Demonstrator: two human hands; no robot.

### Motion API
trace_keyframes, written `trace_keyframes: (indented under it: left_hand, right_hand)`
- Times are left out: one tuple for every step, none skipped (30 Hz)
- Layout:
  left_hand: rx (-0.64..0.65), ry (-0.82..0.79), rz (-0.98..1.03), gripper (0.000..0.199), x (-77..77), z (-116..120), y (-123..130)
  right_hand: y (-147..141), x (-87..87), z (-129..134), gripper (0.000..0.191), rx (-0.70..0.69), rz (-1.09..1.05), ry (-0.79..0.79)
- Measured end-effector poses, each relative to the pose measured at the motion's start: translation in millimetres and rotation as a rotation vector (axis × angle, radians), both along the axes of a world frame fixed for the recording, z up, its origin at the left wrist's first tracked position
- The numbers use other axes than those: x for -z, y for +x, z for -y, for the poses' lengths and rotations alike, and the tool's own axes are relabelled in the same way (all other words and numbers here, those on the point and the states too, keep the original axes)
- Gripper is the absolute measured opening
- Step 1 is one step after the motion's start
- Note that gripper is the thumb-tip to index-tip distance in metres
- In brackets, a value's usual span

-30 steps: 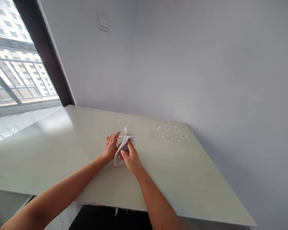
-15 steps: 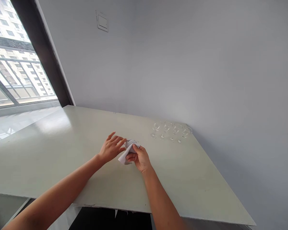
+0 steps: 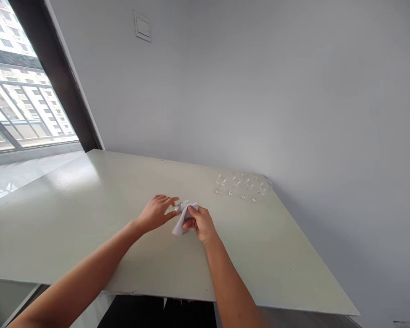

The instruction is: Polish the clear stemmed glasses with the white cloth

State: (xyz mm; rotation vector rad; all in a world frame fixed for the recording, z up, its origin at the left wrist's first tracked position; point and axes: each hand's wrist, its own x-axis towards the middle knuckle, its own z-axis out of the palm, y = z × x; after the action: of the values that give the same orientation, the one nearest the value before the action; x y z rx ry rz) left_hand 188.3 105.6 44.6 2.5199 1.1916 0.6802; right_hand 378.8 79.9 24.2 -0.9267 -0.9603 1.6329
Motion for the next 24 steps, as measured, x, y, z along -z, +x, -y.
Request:
trace_keyframes:
  left_hand:
    - [-0.035,0.156,-0.056,0.034,-0.7,1,4]
    - [-0.034,0.265,-0.118,0.032,-1.6,2,7]
    - [-0.01,0.323,-0.171,0.028,-2.8,3,9]
    - [0.017,0.337,-0.205,0.025,-4.3,2,9]
    - [0.043,0.316,-0.218,0.024,-6.1,1,8]
    - [0.066,0.26,-0.219,0.026,-8.2,0,5]
    - [0.087,0.175,-0.214,0.03,-10.7,-2,1]
    - [0.109,0.062,-0.209,0.034,-13.5,-4,-4]
    - [0.137,-0.071,-0.209,0.038,-16.6,-7,-9]
    - [0.174,-0.209,-0.212,0.039,-19.8,-9,-13]
    - [0.213,-0.333,-0.217,0.04,-23.1,-11,-17]
    - [0.25,-0.426,-0.226,0.04,-26.0,-12,-19]
    - [0.271,-0.462,-0.238,0.04,-28.3,-12,-20]
    - [0.261,-0.427,-0.251,0.039,-29.9,-12,-19]
    - [0.225,-0.32,-0.266,0.038,-30.7,-10,-17]
    - [0.175,-0.159,-0.283,0.035,-30.8,-7,-15]
    - [0.127,0.028,-0.304,0.031,-30.4,-4,-11]
    - [0.095,0.209,-0.327,0.029,-29.9,-1,-9]
    - [0.087,0.354,-0.354,0.029,-29.8,1,-6]
    - [0.104,0.448,-0.384,0.031,-30.4,2,-5]
    - [0.138,0.49,-0.411,0.031,-32.1,2,-5]
    - [0.173,0.491,-0.429,0.029,-35.1,1,-5]
    - [0.2,0.458,-0.435,0.026,-39.3,-1,-7]
    - [0.217,0.398,-0.432,0.024,-44.5,-3,-9]
  right_hand:
    - [-1,2.4,-2,0.033,0.06,-0.067,-0.029]
    - [-2,3.9,-3,0.034,0.079,-0.114,-0.043]
    - [-2,4.3,-3,0.035,0.058,-0.129,-0.038]
    - [-1,3.8,-3,0.036,0.004,-0.105,-0.02]
    - [0,2.6,-1,0.037,-0.065,-0.048,0.008]
    - [1,1.0,1,0.039,-0.134,0.029,0.039]
    - [2,-0.7,4,0.039,-0.196,0.109,0.068]
    - [3,-2.0,6,0.04,-0.246,0.179,0.091]
    - [3,-2.8,8,0.041,-0.285,0.23,0.109]
    - [1,-2.8,10,0.041,-0.315,0.26,0.12]
    - [-1,-2.1,11,0.041,-0.328,0.266,0.129]
    - [-3,-0.7,11,0.041,-0.32,0.257,0.133]
    - [-6,1.2,10,0.041,-0.291,0.238,0.133]
    - [-10,3.3,8,0.041,-0.242,0.208,0.124]
    - [-13,5.5,6,0.041,-0.176,0.163,0.104]
    - [-15,7.4,4,0.041,-0.103,0.099,0.07]
    - [-17,8.8,2,0.04,-0.038,0.018,0.029]
    - [-18,9.7,0,0.04,0.009,-0.068,-0.011]
    - [-18,10.0,-1,0.039,0.03,-0.145,-0.039]
    - [-17,9.6,-1,0.039,0.024,-0.196,-0.049]
    - [-16,8.6,0,0.038,-0.009,-0.212,-0.035]
    - [-15,7.0,2,0.038,-0.064,-0.188,-0.001]
    - [-14,5.0,4,0.036,-0.126,-0.133,0.046]
    - [-12,2.7,7,0.033,-0.185,-0.056,0.099]
